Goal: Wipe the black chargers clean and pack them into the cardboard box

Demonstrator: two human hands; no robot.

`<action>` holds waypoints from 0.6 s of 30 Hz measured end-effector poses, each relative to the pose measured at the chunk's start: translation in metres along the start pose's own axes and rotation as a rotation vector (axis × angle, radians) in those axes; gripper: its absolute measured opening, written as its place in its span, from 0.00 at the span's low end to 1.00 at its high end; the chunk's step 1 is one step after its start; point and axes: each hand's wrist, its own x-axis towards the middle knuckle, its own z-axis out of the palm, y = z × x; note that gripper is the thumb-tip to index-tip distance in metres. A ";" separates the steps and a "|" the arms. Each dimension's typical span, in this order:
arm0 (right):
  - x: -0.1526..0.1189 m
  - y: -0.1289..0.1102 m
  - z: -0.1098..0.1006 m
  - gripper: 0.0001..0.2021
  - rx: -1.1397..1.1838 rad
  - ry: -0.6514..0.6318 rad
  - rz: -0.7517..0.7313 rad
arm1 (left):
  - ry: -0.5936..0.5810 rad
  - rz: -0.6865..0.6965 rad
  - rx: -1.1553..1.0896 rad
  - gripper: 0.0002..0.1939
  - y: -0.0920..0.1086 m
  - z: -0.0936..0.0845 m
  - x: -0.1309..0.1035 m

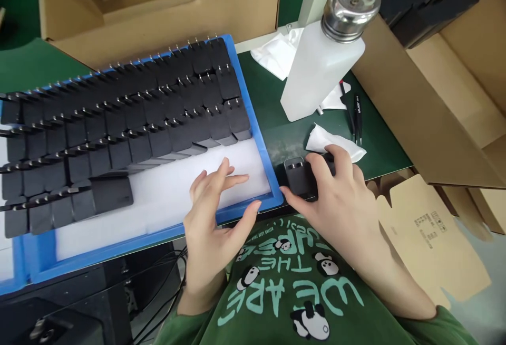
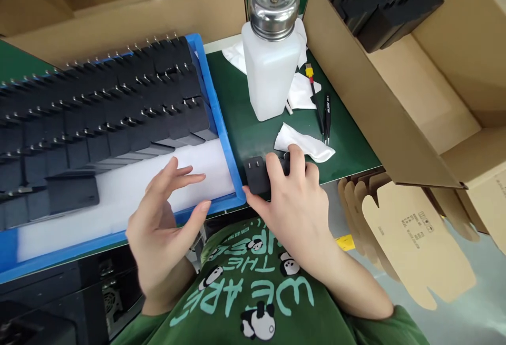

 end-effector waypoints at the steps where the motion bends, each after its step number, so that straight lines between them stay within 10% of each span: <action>1: 0.000 -0.001 0.001 0.24 0.017 0.016 0.012 | 0.018 -0.008 -0.022 0.36 -0.001 0.001 -0.002; 9: -0.002 0.030 -0.003 0.19 0.779 0.114 0.041 | 0.029 0.175 -0.215 0.34 0.004 0.017 -0.003; 13: -0.001 0.032 -0.006 0.27 1.584 -0.113 0.073 | -0.146 0.387 -0.257 0.59 0.015 0.041 0.011; 18: -0.010 0.014 0.010 0.34 1.817 -0.252 0.275 | -0.162 0.468 -0.376 0.54 0.027 0.062 0.034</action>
